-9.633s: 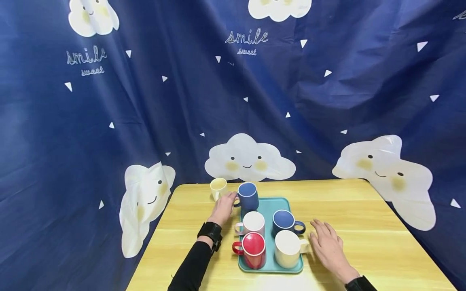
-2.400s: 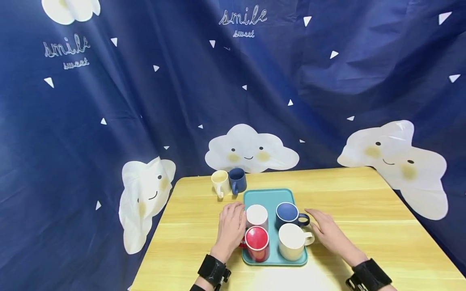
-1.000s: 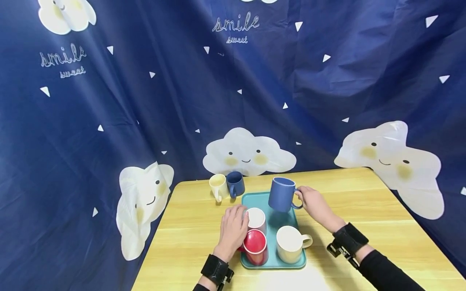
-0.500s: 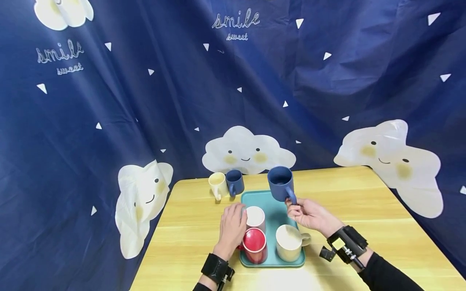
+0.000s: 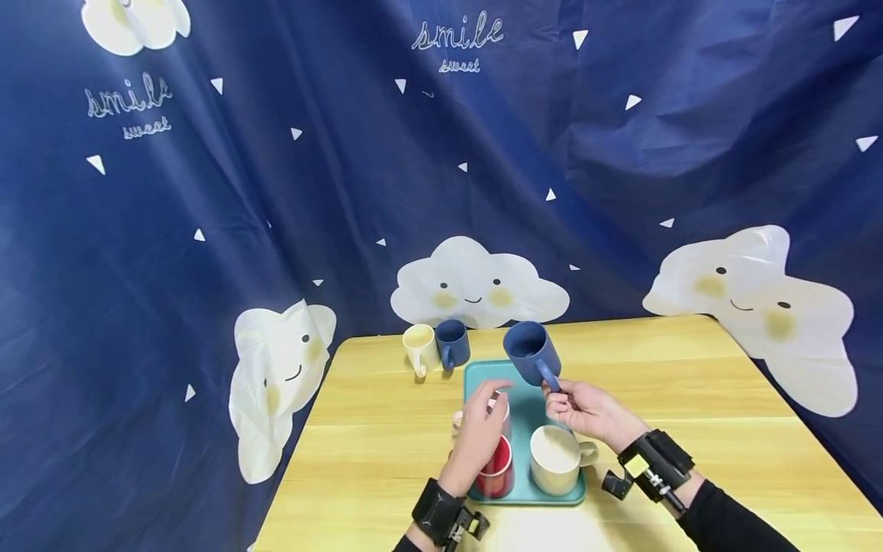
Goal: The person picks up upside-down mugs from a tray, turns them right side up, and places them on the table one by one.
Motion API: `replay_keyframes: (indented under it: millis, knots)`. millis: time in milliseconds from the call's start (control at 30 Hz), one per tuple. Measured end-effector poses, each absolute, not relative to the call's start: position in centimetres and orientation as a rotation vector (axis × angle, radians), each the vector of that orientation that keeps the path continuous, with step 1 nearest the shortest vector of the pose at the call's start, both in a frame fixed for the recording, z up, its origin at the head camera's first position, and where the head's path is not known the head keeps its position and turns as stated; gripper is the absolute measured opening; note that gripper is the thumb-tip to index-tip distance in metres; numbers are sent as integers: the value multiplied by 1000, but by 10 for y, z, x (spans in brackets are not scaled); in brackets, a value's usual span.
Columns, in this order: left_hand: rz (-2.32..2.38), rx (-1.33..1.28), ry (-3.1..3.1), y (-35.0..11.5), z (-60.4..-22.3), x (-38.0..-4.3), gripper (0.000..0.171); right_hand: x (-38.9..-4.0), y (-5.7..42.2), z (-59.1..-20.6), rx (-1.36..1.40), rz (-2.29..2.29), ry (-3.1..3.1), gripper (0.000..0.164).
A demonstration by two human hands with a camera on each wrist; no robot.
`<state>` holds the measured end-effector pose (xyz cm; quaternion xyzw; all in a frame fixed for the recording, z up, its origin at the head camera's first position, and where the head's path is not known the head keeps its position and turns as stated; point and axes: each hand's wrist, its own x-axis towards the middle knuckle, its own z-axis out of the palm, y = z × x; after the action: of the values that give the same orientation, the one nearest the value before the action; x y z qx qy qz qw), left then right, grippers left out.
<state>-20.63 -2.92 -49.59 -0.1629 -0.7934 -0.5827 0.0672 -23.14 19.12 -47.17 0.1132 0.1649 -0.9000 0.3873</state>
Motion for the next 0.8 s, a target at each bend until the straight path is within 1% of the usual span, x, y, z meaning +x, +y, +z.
replay_keyframes:
  millis: [67, 133, 200, 267, 367, 433, 533, 667, 800]
  knots:
    - [-2229, -483, -2219, -18, -488, -206, 31, -232, 188, -471, 269, -2292, 473, 43]
    - [-2670, -412, -1974, -10, -483, -206, 35, -231, 184, -470, 235, -2296, 569, 40]
    - [-2965, -345, -1762, -4, -479, -206, 38, -230, 181, -471, 166, -2295, 655, 37]
    - [-3127, -322, -1614, -1, -477, -206, 41, -232, 181, -476, 65, -2291, 699, 34]
    - [-3243, -331, -1471, 4, -475, -208, 43, -230, 180, -475, -11, -2285, 780, 36]
    - [-3270, -316, -1413, 7, -474, -210, 42, -228, 178, -474, 22, -2292, 815, 35]
    - [-3297, -248, -1330, 12, -472, -212, 35, -225, 172, -467, 130, -2310, 866, 35]
    - [-3323, -170, -1263, 16, -472, -215, 25, -226, 169, -468, 204, -2325, 854, 35]
    - [-3300, -112, -1310, 17, -473, -216, 23, -226, 168, -470, 220, -2338, 835, 33]
